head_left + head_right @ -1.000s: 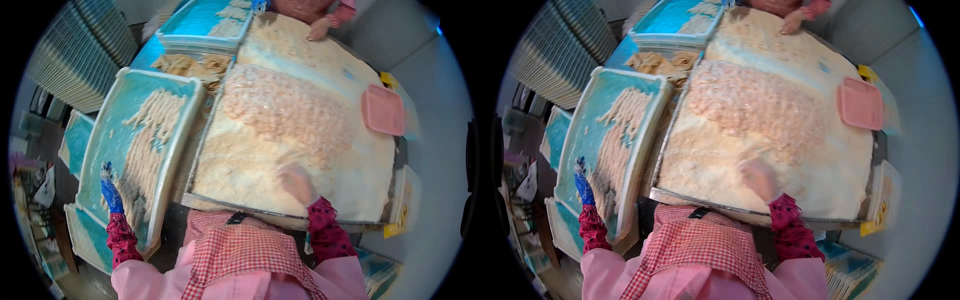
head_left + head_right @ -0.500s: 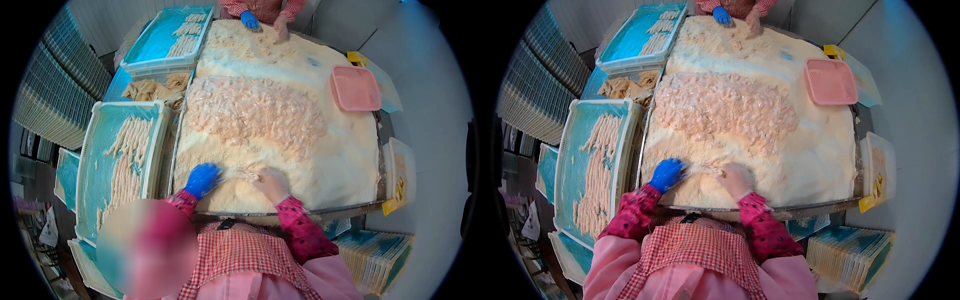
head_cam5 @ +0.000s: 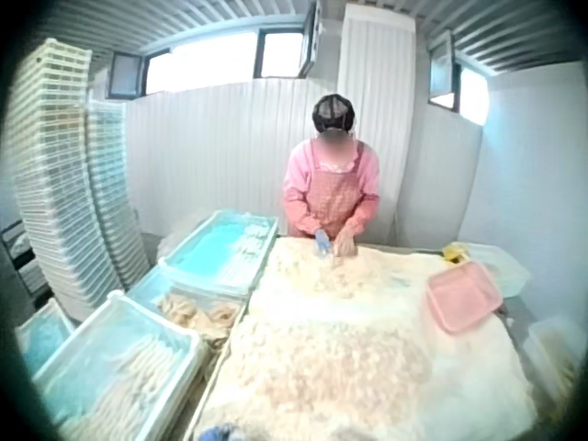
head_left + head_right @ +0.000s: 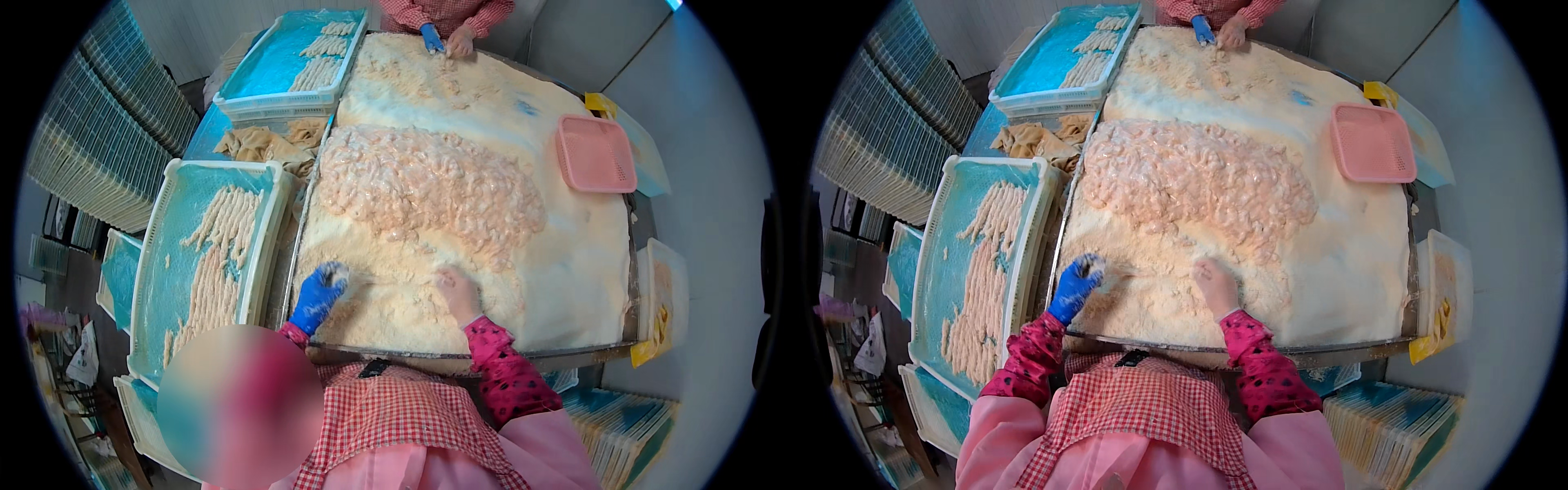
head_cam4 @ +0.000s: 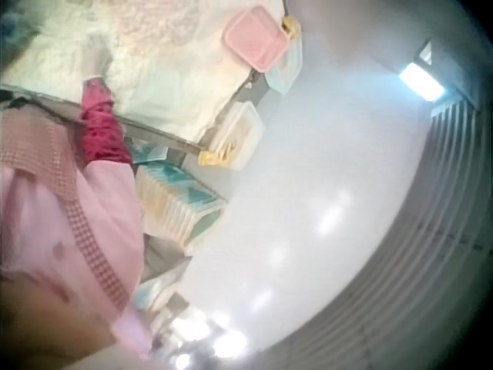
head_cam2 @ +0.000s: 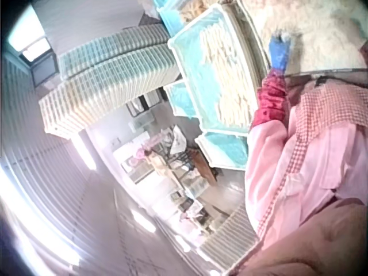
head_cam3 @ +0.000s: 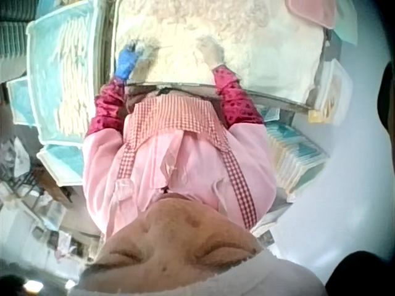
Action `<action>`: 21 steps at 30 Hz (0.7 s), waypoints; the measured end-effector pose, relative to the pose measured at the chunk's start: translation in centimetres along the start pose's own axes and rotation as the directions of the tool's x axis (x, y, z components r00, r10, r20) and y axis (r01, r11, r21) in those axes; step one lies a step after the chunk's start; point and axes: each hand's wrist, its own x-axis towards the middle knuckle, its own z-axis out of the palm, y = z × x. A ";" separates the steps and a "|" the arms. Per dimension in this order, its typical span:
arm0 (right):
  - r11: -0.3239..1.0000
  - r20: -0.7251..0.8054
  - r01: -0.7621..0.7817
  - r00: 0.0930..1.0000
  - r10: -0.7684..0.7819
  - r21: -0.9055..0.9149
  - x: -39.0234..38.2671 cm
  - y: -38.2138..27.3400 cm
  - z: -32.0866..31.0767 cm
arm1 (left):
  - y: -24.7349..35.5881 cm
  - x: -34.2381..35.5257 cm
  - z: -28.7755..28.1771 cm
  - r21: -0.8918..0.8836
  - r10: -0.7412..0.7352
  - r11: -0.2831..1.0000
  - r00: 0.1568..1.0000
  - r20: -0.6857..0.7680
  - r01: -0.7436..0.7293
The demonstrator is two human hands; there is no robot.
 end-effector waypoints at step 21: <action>0.780 0.021 0.408 0.891 -0.453 -0.475 -1.5 -4.6 1.8 | -0.1 -1.0 6.9 -0.662 -0.348 0.613 0.900 0.264 0.431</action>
